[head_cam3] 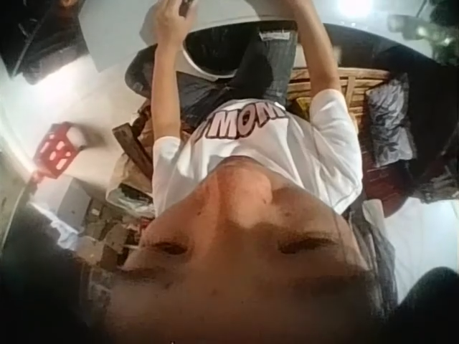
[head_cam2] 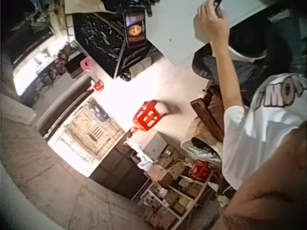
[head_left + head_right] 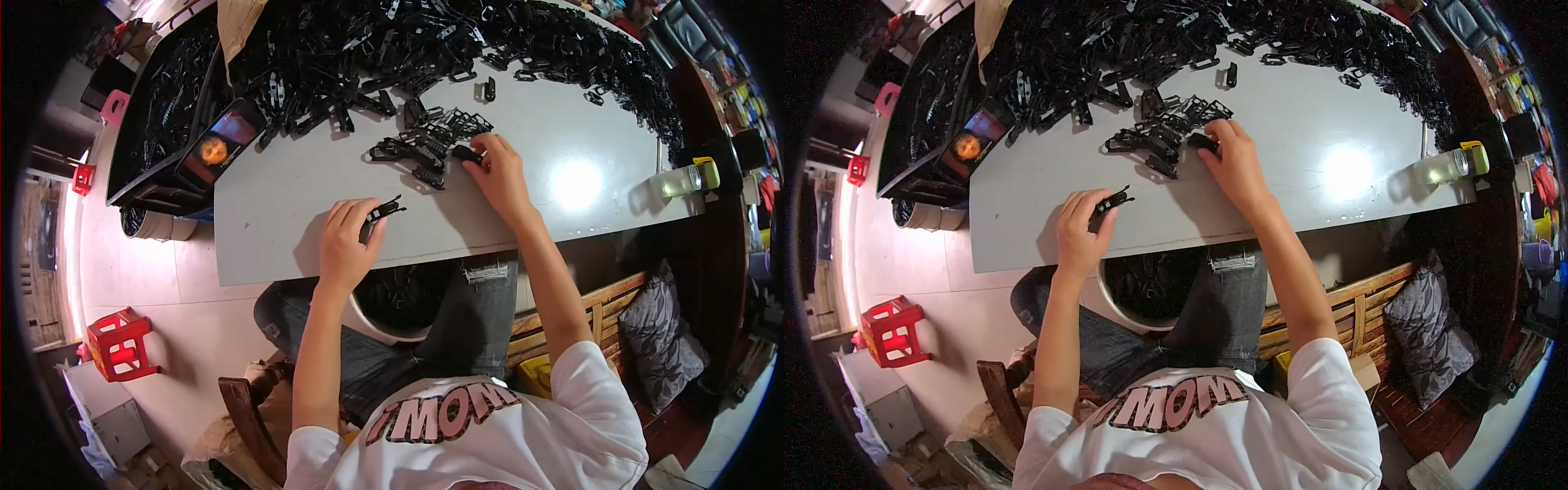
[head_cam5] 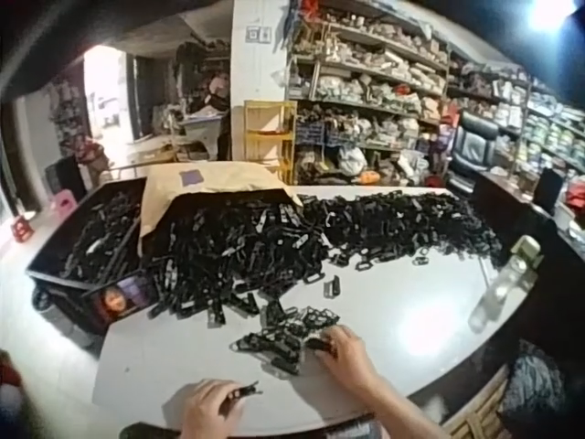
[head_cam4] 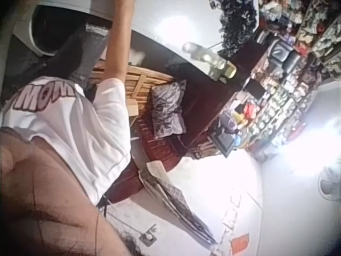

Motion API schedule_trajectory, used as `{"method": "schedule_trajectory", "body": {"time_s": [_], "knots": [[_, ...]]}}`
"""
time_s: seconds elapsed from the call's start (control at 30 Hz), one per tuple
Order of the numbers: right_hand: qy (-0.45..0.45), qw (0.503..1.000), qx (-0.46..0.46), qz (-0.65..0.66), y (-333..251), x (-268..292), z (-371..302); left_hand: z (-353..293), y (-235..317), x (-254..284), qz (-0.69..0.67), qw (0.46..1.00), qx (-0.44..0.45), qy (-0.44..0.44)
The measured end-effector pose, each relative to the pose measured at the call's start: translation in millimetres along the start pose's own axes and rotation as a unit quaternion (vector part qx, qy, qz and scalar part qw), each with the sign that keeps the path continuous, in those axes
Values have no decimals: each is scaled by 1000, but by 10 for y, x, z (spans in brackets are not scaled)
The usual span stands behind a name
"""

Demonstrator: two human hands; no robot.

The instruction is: Assembling small black plastic clips by snapping two components together.

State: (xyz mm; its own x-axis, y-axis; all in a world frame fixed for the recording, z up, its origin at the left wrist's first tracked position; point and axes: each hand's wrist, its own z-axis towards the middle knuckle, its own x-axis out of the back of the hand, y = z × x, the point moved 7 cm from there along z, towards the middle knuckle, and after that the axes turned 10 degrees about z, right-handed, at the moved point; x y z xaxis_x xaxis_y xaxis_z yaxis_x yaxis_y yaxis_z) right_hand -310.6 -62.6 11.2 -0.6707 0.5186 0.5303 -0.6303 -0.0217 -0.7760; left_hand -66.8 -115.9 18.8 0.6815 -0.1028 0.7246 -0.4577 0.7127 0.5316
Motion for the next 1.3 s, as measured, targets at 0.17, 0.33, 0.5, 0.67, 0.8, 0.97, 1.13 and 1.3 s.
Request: {"method": "schedule_trajectory", "body": {"time_s": [0.17,0.33,0.5,0.67,0.8,0.97,1.13,1.3], "knots": [[37,997,-26,60,106,98,-24,-3,-3,7,-4,1000,-2,13],[62,995,-34,75,-94,150,-180,5,-10,49,-3,1000,-5,30],[2,999,-17,-50,-91,35,-292,6,-1,55,0,999,-2,36],[-20,999,-27,-7,-13,55,-332,-18,-56,93,-13,998,13,68],[46,983,-119,129,248,119,-417,-31,-82,99,-68,995,48,62],[10,997,-19,68,-275,-36,-548,-162,-164,100,-122,985,123,21],[-58,997,38,-21,-587,-302,-517,-271,-310,-19,-188,968,163,25],[-79,969,117,-201,-726,-446,-205,-208,-216,16,-147,980,135,-2]]}}
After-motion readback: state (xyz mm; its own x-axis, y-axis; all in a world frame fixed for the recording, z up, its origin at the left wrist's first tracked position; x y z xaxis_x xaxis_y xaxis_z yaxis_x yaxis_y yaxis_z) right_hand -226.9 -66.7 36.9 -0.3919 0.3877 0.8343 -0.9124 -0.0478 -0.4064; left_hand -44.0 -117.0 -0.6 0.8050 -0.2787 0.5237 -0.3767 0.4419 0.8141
